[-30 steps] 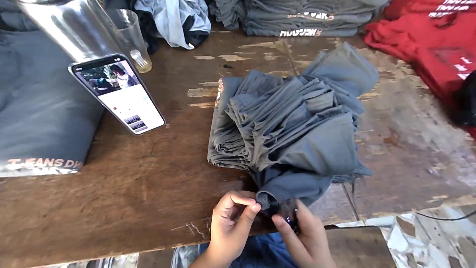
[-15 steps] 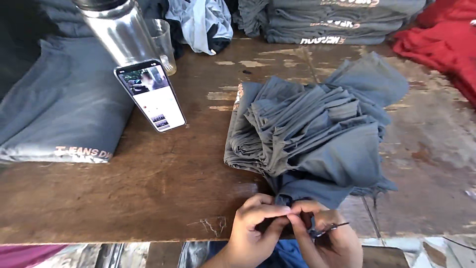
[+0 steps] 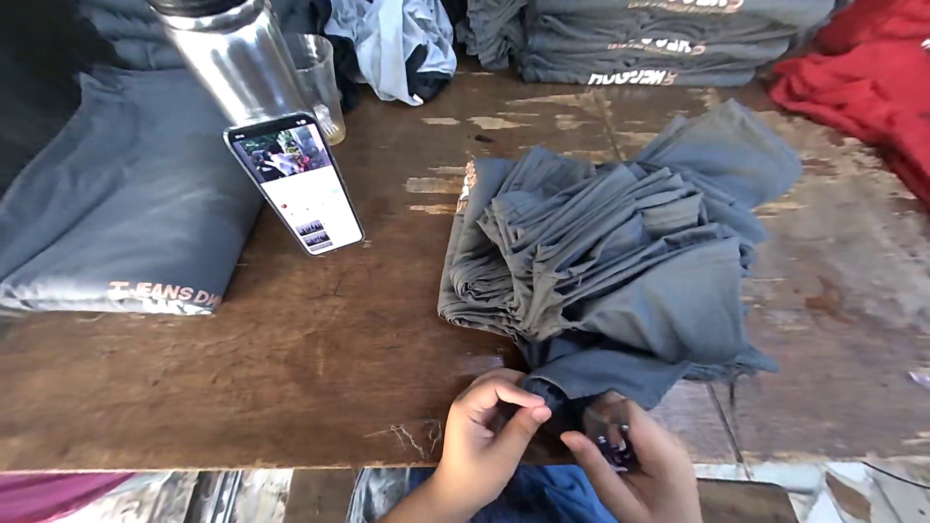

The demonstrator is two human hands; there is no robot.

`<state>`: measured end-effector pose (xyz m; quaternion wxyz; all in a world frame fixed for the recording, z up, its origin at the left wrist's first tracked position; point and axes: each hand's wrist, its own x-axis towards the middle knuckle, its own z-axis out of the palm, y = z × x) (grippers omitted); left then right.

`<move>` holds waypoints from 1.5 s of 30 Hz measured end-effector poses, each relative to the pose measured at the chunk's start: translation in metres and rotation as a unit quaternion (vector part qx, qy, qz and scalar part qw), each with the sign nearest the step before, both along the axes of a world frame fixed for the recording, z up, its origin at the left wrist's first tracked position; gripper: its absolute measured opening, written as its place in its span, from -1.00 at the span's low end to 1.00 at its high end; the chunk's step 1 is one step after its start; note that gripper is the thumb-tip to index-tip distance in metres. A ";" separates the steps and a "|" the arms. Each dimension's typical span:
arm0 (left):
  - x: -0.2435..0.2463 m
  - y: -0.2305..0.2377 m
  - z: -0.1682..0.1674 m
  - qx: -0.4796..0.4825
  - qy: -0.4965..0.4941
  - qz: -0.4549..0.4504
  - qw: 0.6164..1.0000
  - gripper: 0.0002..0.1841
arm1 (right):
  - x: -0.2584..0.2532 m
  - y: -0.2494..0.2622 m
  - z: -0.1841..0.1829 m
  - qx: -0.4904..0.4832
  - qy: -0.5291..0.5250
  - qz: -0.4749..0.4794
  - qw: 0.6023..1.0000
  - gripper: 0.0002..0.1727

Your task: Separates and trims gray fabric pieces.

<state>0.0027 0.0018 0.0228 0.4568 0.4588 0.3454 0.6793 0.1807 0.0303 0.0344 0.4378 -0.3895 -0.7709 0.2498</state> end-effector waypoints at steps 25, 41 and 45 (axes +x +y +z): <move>-0.001 0.001 -0.005 0.044 -0.001 0.011 0.999 -0.89 | 0.013 -0.001 -0.002 0.034 -0.192 0.007 0.981 -0.45; 0.001 0.000 -0.005 0.069 0.056 -0.001 0.996 -0.96 | -0.003 0.003 -0.003 0.072 -0.182 -0.006 0.981 -0.46; 0.002 0.000 -0.002 0.048 0.041 0.039 0.997 -0.94 | -0.001 0.012 -0.001 0.065 -0.082 -0.064 0.992 -0.54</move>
